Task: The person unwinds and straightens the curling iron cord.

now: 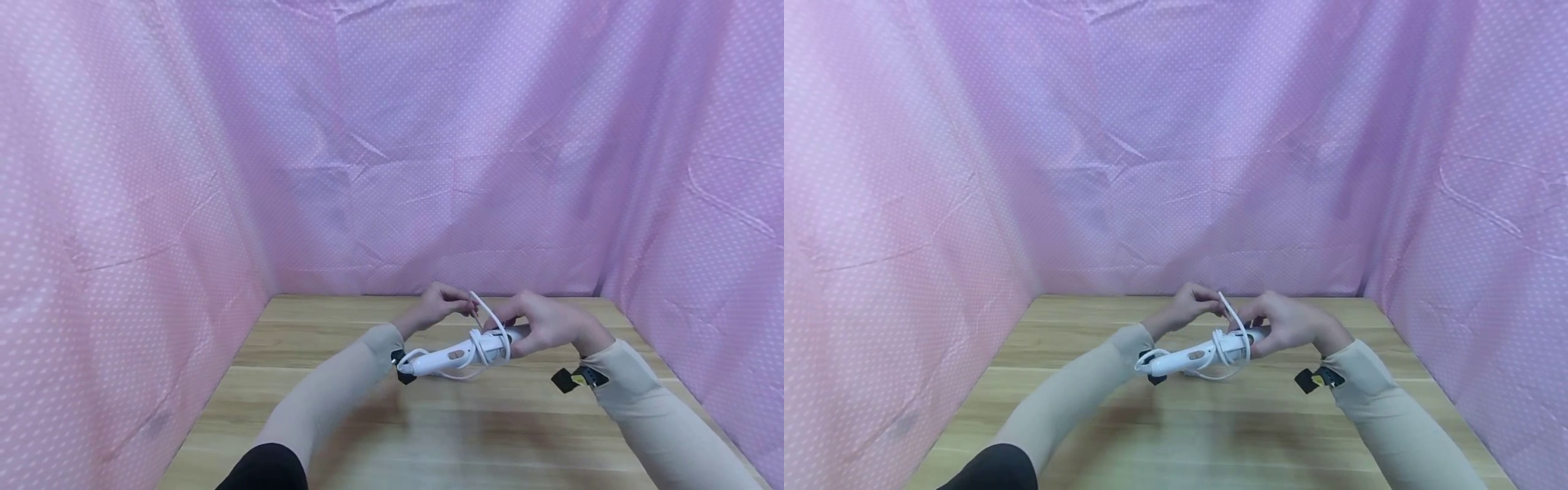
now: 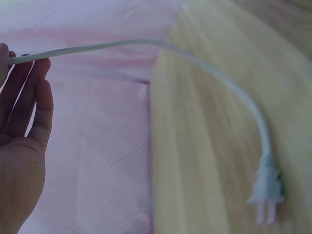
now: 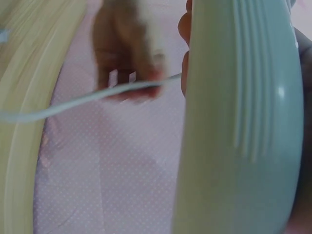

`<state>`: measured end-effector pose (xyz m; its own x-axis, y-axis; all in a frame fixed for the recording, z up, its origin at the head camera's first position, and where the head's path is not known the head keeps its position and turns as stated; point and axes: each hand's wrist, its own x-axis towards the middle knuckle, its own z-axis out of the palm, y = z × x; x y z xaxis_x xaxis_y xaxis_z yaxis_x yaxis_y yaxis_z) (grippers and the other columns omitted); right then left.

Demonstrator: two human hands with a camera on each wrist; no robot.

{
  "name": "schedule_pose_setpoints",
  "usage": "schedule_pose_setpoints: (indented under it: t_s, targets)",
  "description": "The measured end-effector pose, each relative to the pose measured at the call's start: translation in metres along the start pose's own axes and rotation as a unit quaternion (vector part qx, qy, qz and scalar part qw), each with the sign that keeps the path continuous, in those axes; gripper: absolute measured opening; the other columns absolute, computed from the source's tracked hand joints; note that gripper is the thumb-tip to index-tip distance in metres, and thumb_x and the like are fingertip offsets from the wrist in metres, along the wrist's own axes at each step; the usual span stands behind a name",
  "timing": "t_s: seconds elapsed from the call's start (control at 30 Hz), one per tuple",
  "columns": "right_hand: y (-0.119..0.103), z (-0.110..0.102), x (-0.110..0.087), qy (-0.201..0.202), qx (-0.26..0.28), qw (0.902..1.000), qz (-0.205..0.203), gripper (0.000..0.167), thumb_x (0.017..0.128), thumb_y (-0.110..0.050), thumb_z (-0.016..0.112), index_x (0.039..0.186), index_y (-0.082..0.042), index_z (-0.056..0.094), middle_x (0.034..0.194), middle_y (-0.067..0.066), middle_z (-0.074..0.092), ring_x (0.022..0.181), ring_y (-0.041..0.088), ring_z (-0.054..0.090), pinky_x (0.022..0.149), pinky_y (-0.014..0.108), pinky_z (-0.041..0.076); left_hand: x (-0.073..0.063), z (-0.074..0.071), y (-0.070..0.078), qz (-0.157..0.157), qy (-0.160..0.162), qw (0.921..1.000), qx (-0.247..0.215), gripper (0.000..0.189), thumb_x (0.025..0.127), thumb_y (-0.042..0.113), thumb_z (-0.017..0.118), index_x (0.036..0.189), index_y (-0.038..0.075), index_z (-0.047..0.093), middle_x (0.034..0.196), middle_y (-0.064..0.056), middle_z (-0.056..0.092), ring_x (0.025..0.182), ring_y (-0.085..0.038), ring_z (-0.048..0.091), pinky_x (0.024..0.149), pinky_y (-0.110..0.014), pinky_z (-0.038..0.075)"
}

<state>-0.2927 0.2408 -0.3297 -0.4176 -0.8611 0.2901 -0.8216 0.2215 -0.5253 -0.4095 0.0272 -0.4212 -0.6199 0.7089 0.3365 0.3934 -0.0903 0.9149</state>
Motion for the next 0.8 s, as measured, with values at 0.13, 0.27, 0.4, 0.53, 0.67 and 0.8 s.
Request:
schedule_pose_setpoints:
  t_s: [0.13,0.27,0.4,0.53,0.67,0.8]
  targets:
    - [0.007,0.003,-0.010,-0.005,-0.011,0.9998,0.014,0.032,0.073,-0.007,0.077,0.102,-0.020,0.071,0.082,-0.005,0.069,0.070,0.005,0.061,0.060,0.027,0.054,-0.007,-0.020,0.016,-0.010,0.010,0.9997,0.022,0.021,0.092,0.000,0.062,0.108,-0.012,0.066,0.105,-0.029,0.068,0.084,-0.016,0.071,0.083,-0.036,0.059]
    - [0.016,0.005,-0.020,-0.004,-0.016,0.9992,0.035,0.030,0.073,-0.008,0.078,0.100,-0.019,0.071,0.081,-0.002,0.069,0.068,0.006,0.060,0.057,0.026,0.054,-0.015,-0.039,0.032,0.008,0.019,0.9989,0.042,0.019,0.092,0.002,0.063,0.106,-0.011,0.068,0.099,-0.024,0.072,0.082,-0.015,0.071,0.082,-0.035,0.059]
    - [0.021,0.006,-0.029,0.000,-0.026,0.9967,0.077,0.029,0.073,-0.010,0.079,0.100,-0.020,0.071,0.084,-0.004,0.069,0.069,0.004,0.060,0.057,0.026,0.054,-0.025,-0.052,0.045,0.031,0.023,0.9990,0.024,0.019,0.091,-0.001,0.063,0.103,-0.015,0.065,0.094,-0.017,0.074,0.082,-0.013,0.070,0.084,-0.038,0.059]
    - [0.026,0.007,-0.036,0.007,-0.033,0.9914,0.126,0.026,0.076,-0.014,0.078,0.100,-0.019,0.072,0.087,-0.007,0.068,0.071,0.006,0.061,0.060,0.026,0.054,-0.038,-0.062,0.059,0.059,0.029,0.9978,0.003,0.021,0.090,-0.002,0.064,0.100,-0.020,0.062,0.089,-0.019,0.072,0.080,-0.013,0.069,0.081,-0.036,0.059]
    - [0.033,0.007,-0.043,0.022,-0.037,0.9829,0.179,0.023,0.079,-0.019,0.077,0.101,-0.019,0.072,0.087,-0.008,0.069,0.073,0.007,0.061,0.063,0.024,0.053,-0.055,-0.073,0.071,0.092,0.031,0.9948,0.030,0.024,0.091,0.005,0.066,0.096,-0.018,0.063,0.085,-0.017,0.071,0.077,-0.012,0.067,0.075,-0.029,0.058]
    - [0.042,0.004,-0.051,0.047,-0.057,0.9729,0.219,0.025,0.080,-0.023,0.077,0.104,-0.018,0.072,0.088,-0.009,0.068,0.073,0.006,0.060,0.063,0.023,0.051,-0.074,-0.084,0.080,0.101,0.030,0.9927,0.060,0.022,0.092,0.010,0.066,0.094,-0.012,0.066,0.082,-0.001,0.070,0.075,-0.014,0.064,0.070,-0.023,0.054]
